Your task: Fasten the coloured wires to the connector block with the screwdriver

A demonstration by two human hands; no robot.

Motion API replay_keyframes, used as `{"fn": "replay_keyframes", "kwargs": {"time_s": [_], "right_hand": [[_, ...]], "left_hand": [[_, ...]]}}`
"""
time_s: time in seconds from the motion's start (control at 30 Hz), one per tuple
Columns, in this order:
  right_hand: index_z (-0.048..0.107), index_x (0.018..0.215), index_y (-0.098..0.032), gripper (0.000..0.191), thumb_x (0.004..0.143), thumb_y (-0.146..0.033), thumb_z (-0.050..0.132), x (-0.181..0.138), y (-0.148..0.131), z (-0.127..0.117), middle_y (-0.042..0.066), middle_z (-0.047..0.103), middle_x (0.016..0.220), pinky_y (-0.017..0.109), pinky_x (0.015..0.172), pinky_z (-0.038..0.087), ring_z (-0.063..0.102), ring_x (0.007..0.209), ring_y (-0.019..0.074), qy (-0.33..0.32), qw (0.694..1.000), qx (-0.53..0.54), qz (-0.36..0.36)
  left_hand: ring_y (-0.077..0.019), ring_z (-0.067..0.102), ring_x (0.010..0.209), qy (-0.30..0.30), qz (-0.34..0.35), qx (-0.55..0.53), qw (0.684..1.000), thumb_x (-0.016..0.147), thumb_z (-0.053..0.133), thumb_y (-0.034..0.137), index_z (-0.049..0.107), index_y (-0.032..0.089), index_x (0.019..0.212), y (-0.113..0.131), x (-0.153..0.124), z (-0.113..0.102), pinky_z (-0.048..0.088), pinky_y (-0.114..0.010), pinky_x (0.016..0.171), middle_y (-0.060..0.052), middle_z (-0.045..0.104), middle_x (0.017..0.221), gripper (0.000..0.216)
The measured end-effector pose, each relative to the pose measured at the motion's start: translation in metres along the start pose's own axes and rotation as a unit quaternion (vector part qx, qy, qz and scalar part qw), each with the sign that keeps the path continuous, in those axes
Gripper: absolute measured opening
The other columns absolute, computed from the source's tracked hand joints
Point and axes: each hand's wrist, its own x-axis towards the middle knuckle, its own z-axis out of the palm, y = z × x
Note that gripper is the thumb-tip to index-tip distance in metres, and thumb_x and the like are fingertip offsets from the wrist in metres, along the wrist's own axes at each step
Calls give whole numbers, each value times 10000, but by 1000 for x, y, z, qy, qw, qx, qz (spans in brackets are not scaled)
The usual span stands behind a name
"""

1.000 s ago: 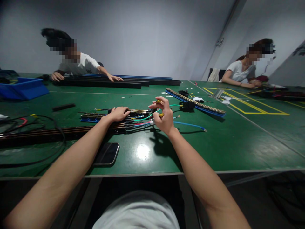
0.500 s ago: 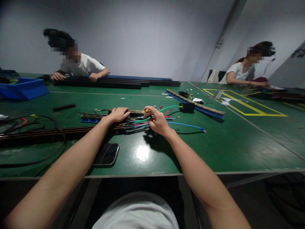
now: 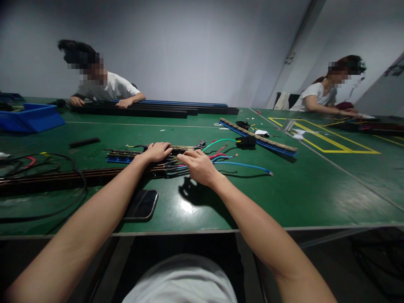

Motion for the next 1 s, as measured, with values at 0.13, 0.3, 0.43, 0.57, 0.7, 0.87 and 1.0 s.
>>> {"fn": "replay_keyframes", "kwargs": {"time_s": [0.13,0.3,0.43,0.57,0.7,0.87,1.0], "right_hand": [[586,1267,-151,537,757,-18,480,2,-6,-3,159,706,1170,428,903,525,635,1108,278,2,998,4,64],[368,1428,-177,691,766,-79,540,4,-18,-9,143,673,1253,490,1016,521,571,1250,319,127,985,26,112],[315,1429,-268,617,863,-133,519,2,-26,-13,109,666,1269,492,1042,521,611,1252,284,228,962,105,105],[327,1371,-275,444,951,-194,445,4,-37,-8,100,686,1199,487,1024,532,694,1160,243,285,923,236,105],[333,1324,-273,353,982,-273,420,12,-43,5,91,720,1105,500,1073,491,643,1258,240,309,893,298,132],[317,1333,-246,372,977,-262,423,20,-38,25,145,692,1222,460,999,527,667,1218,247,266,901,327,98],[331,1350,-229,442,926,-165,438,22,-33,32,124,723,1158,424,961,549,700,1146,228,214,927,300,70]], "left_hand": [[-315,518,1313,6,2,-3,1000,1023,279,472,563,204,1346,-2,2,2,344,-536,1103,-149,583,1423,507],[-305,508,1327,5,6,-6,1000,1024,275,466,562,224,1337,-3,3,3,342,-541,1106,-137,580,1433,489],[-312,506,1327,6,7,-7,1000,1024,270,461,558,217,1348,-3,2,2,342,-548,1103,-143,573,1440,498],[-316,512,1323,6,6,-8,1000,1025,273,476,562,220,1358,-4,3,2,344,-543,1104,-138,577,1436,510],[-319,509,1326,4,12,-15,1000,1022,275,493,549,220,1382,-6,5,4,341,-557,1107,-135,570,1448,529],[-308,487,1354,-2,13,-15,1000,1022,271,483,539,236,1399,-7,7,5,336,-535,1116,-122,549,1475,524],[-315,490,1348,-11,17,-11,1000,1024,266,479,539,232,1392,-6,6,2,345,-550,1102,-128,554,1468,520]]}}
